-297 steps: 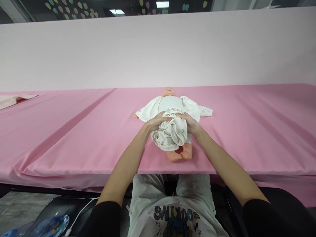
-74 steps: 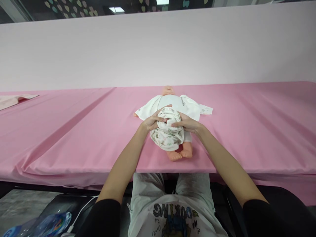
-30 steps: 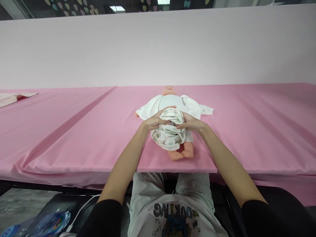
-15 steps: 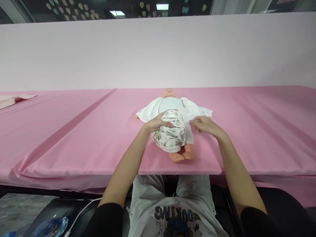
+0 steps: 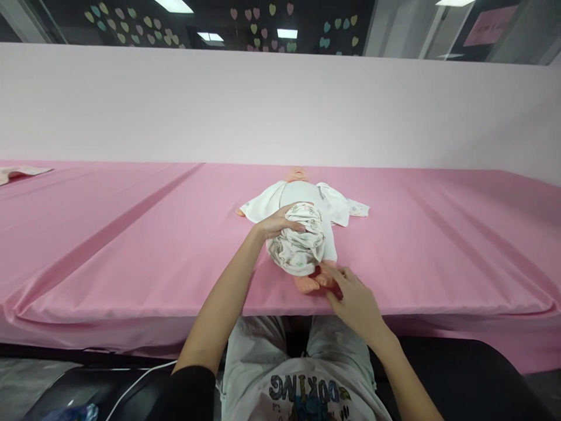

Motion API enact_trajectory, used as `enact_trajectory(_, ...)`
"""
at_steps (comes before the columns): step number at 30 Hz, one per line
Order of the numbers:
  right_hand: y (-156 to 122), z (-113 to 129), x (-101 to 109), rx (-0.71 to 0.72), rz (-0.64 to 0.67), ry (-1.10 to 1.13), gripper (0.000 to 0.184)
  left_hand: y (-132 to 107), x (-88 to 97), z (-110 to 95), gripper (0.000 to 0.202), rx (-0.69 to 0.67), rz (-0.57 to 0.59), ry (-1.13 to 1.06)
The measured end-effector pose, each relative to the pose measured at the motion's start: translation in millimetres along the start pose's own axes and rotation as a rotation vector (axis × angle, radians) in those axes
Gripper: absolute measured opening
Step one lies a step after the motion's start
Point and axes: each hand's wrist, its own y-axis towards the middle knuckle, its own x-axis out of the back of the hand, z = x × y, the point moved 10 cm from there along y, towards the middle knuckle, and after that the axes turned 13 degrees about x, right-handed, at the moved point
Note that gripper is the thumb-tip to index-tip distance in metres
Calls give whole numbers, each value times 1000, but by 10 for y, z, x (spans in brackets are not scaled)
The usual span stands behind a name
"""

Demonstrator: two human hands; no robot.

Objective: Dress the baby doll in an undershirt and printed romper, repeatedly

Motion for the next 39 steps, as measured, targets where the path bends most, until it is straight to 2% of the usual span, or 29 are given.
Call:
enact_trajectory(4,13,-20,237,17,-189,93,38,-93,-119,-180,73,-59,50,138)
enact_trajectory(9,117,20,815,32,-575,62,39,-203,-393,-344,57,-134,171,395)
enact_trajectory(11,208,72,950,47,-664,10,41,-240,-484,-410,54,-167,188,457)
enact_trajectory(14,368,174,982,62,-657,-73,43,-348,-600,-612,52,-285,146,533)
enact_trajectory(18,419,242,920,42,-600,24,47,-530,-818,-798,44,-365,93,709)
enact_trajectory(24,394,411,781,106,-426,136,73,-764,-1091,-960,43,-499,14,857)
enact_trajectory(26,405,417,752,120,-401,144,70,-811,-1197,-968,48,-510,54,910)
enact_trajectory(29,427,330,739,99,-421,181,52,-847,-1340,-953,55,-489,143,998)
enact_trajectory(31,441,232,724,40,-427,181,41,-845,-1382,-947,57,-466,163,1031)
enact_trajectory(34,412,93,769,-96,-474,62,32,-805,-1384,-917,60,-423,138,1061)
enact_trajectory(36,380,66,823,-148,-523,-8,34,-782,-1364,-915,60,-425,90,1066)
enact_trajectory(39,364,98,875,-143,-576,-17,40,-766,-1288,-984,54,-490,-38,1054)
